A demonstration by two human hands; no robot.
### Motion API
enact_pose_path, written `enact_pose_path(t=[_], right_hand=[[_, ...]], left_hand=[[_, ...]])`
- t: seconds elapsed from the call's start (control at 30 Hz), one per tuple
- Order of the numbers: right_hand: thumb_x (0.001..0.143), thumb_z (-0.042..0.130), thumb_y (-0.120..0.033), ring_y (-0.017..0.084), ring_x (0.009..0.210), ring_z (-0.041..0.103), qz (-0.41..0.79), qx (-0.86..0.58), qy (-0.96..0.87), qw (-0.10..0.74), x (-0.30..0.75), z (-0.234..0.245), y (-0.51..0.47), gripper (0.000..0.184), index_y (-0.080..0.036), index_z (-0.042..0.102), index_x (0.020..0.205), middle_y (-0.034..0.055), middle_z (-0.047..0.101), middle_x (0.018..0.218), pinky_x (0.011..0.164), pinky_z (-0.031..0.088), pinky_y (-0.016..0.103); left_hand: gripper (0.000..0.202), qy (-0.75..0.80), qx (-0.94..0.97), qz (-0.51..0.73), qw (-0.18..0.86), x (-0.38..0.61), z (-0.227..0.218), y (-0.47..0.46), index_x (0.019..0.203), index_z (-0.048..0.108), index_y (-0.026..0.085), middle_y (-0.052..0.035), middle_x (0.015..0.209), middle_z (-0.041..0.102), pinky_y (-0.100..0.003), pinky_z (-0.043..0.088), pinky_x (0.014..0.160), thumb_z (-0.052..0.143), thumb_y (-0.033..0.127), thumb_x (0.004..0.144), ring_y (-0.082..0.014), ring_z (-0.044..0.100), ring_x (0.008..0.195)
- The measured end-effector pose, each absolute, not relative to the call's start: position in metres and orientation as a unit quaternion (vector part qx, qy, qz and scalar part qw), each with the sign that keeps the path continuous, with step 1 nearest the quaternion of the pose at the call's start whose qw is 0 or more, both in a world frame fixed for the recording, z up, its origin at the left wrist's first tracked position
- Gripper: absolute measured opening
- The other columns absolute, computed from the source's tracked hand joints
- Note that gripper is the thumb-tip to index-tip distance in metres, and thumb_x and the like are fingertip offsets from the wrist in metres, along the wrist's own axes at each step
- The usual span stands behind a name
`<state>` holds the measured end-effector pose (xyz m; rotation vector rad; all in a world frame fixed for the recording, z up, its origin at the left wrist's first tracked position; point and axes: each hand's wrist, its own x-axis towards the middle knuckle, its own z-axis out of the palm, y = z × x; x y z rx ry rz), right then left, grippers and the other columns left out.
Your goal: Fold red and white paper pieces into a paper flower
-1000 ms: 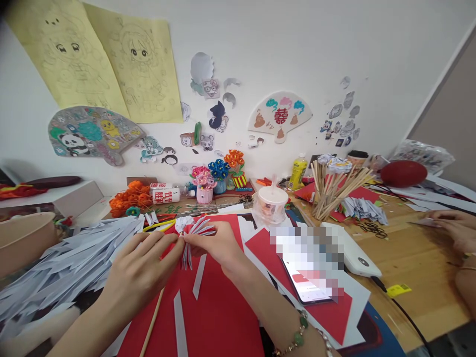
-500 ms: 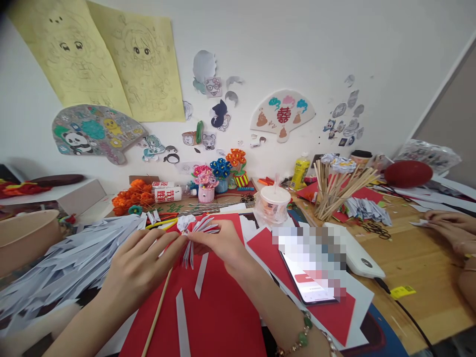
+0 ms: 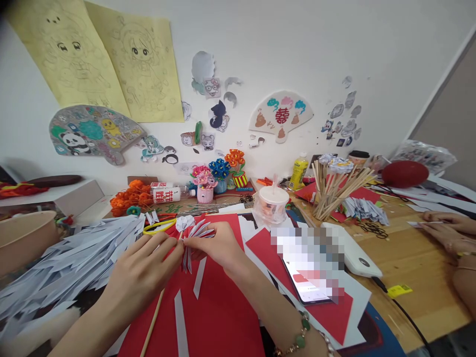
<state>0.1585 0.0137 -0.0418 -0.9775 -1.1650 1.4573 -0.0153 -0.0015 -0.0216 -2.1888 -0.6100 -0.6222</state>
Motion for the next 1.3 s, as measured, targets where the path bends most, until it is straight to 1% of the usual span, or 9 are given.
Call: enact_pose_path(t=[0.07,0.23,0.4,0.53,0.73,0.87,1.03,1.17,1.3], right_hand=[[0.061,0.089,-0.043,0.014,0.055,0.063,0.603,-0.405,-0.479,0.492,0.159,-0.041,0.013,0.033,-0.015,0.072,0.064,0.0005,0.066,0.058,0.06,0.054,0.028],[0.063,0.088,-0.04,0.014,0.053,0.062,0.608,-0.413,-0.466,0.493,0.16,-0.04,0.014,0.03,-0.015,0.072,0.065,0.0013,0.067,0.058,0.059,0.054,0.03],[0.062,0.088,-0.039,0.014,0.053,0.061,0.61,-0.403,-0.469,0.495,0.159,-0.039,0.013,0.029,-0.015,0.071,0.064,0.0001,0.066,0.056,0.059,0.053,0.029],[0.061,0.089,-0.04,0.014,0.056,0.063,0.616,-0.394,-0.476,0.489,0.16,-0.039,0.012,0.03,-0.014,0.074,0.065,0.0015,0.069,0.059,0.06,0.053,0.028],[0.059,0.09,-0.041,0.013,0.051,0.061,0.625,-0.407,-0.449,0.492,0.16,-0.037,0.013,0.031,-0.015,0.073,0.062,0.0015,0.068,0.057,0.057,0.053,0.027],[0.062,0.088,-0.038,0.013,0.051,0.061,0.618,-0.41,-0.448,0.498,0.159,-0.038,0.013,0.027,-0.015,0.073,0.063,0.0012,0.068,0.057,0.056,0.052,0.027],[0.065,0.086,-0.033,0.012,0.051,0.06,0.612,-0.413,-0.449,0.503,0.158,-0.038,0.012,0.023,-0.016,0.072,0.062,0.0002,0.067,0.056,0.055,0.051,0.026],[0.066,0.085,-0.031,0.012,0.051,0.06,0.61,-0.417,-0.452,0.5,0.158,-0.039,0.012,0.021,-0.016,0.07,0.061,-0.0003,0.066,0.055,0.055,0.05,0.026],[0.066,0.085,-0.031,0.011,0.049,0.058,0.608,-0.415,-0.455,0.501,0.157,-0.039,0.012,0.021,-0.016,0.07,0.061,-0.0012,0.065,0.053,0.054,0.05,0.025]], left_hand=[[0.029,-0.225,-0.855,-0.237,0.403,-0.015,-0.018,-0.002,0.077,0.064,0.013,-0.0046,0.068,0.061,-0.034,0.043,0.065,0.044,0.0,0.094,-0.0206,0.057,0.07],[0.03,-0.208,-0.841,-0.249,0.434,-0.017,-0.014,-0.003,0.088,0.067,0.012,-0.0073,0.077,0.066,-0.034,0.045,0.069,0.041,0.001,0.096,-0.022,0.06,0.08],[0.032,-0.205,-0.855,-0.231,0.417,-0.015,-0.018,-0.002,0.075,0.062,0.013,-0.0029,0.065,0.057,-0.033,0.04,0.06,0.041,0.001,0.096,-0.0191,0.052,0.064],[0.034,-0.18,-0.87,-0.231,0.396,-0.015,-0.018,-0.001,0.074,0.06,0.014,-0.003,0.066,0.058,-0.032,0.04,0.06,0.039,0.001,0.097,-0.0184,0.052,0.066],[0.027,-0.184,-0.843,-0.262,0.432,-0.018,-0.014,-0.002,0.09,0.063,0.012,-0.005,0.072,0.062,-0.033,0.042,0.062,0.039,0.003,0.098,-0.0197,0.056,0.07],[0.026,-0.192,-0.842,-0.278,0.42,-0.019,-0.021,0.0,0.094,0.063,0.013,-0.0061,0.075,0.063,-0.034,0.042,0.064,0.039,0.003,0.098,-0.0209,0.056,0.074],[0.024,-0.206,-0.856,-0.271,0.388,-0.019,-0.023,0.002,0.093,0.062,0.013,-0.0051,0.074,0.062,-0.035,0.042,0.063,0.04,0.004,0.098,-0.0208,0.054,0.071],[0.025,-0.205,-0.869,-0.247,0.376,-0.019,-0.017,0.0,0.087,0.062,0.013,-0.0044,0.07,0.059,-0.033,0.039,0.06,0.042,0.004,0.097,-0.0201,0.052,0.067],[0.026,-0.222,-0.871,-0.243,0.364,-0.017,-0.016,-0.001,0.083,0.061,0.014,-0.0047,0.071,0.058,-0.033,0.038,0.061,0.042,0.004,0.097,-0.0203,0.05,0.067]])
